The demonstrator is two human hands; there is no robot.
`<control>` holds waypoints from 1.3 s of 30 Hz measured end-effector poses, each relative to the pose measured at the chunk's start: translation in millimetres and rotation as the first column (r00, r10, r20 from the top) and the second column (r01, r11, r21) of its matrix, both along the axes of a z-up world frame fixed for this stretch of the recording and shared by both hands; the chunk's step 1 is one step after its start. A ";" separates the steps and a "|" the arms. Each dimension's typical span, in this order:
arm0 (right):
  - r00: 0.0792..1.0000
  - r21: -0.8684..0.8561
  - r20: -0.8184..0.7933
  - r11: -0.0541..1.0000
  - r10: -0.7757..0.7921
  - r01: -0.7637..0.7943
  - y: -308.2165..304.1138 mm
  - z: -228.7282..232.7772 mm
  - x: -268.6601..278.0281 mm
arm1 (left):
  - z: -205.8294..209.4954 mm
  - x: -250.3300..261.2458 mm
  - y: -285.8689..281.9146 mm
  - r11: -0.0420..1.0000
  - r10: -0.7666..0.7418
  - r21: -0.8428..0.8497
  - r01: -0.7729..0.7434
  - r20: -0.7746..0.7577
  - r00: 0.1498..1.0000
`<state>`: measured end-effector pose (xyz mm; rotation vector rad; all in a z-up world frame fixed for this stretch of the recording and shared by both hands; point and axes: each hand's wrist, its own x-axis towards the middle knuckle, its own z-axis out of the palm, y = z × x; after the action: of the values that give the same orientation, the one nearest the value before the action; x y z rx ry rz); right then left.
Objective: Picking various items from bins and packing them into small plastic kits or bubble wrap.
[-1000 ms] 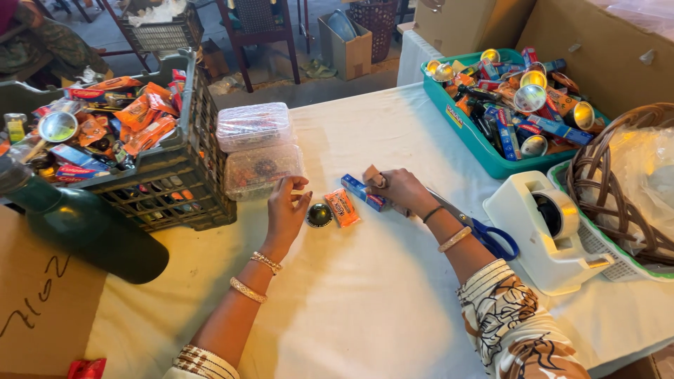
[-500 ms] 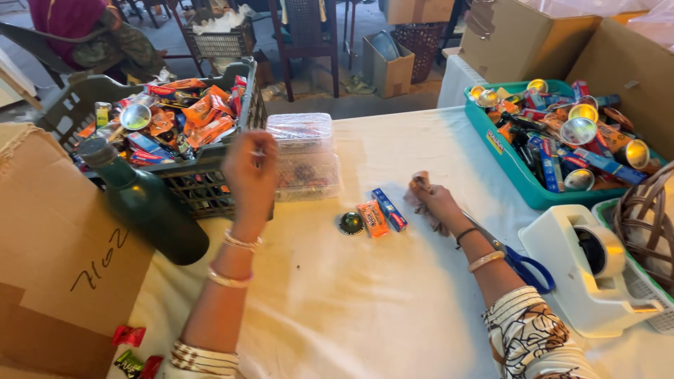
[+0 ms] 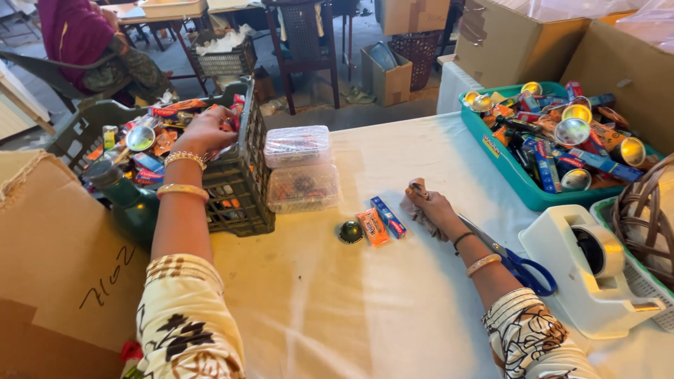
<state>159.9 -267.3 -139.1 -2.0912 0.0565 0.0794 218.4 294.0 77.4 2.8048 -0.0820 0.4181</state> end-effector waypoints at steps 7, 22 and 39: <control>0.994 0.021 -0.106 1.000 0.014 -0.012 8.2 27.2 -17.0 | -11.7 18.9 2.5 0.994 -0.081 0.046 0.096 -0.261 0.962; 0.996 0.024 -0.093 1.000 0.009 -0.007 9.4 26.6 -15.1 | 16.5 -7.6 8.0 0.970 0.097 -0.241 -0.035 0.247 0.964; 0.998 0.127 -0.053 0.992 0.021 -0.014 8.7 27.5 -20.4 | 13.3 -18.1 14.0 0.981 0.142 -0.190 -0.037 0.577 0.804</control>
<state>139.5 -258.6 -111.7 -1.9629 0.0640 0.1469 200.3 308.0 90.7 2.4121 -0.0428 1.2494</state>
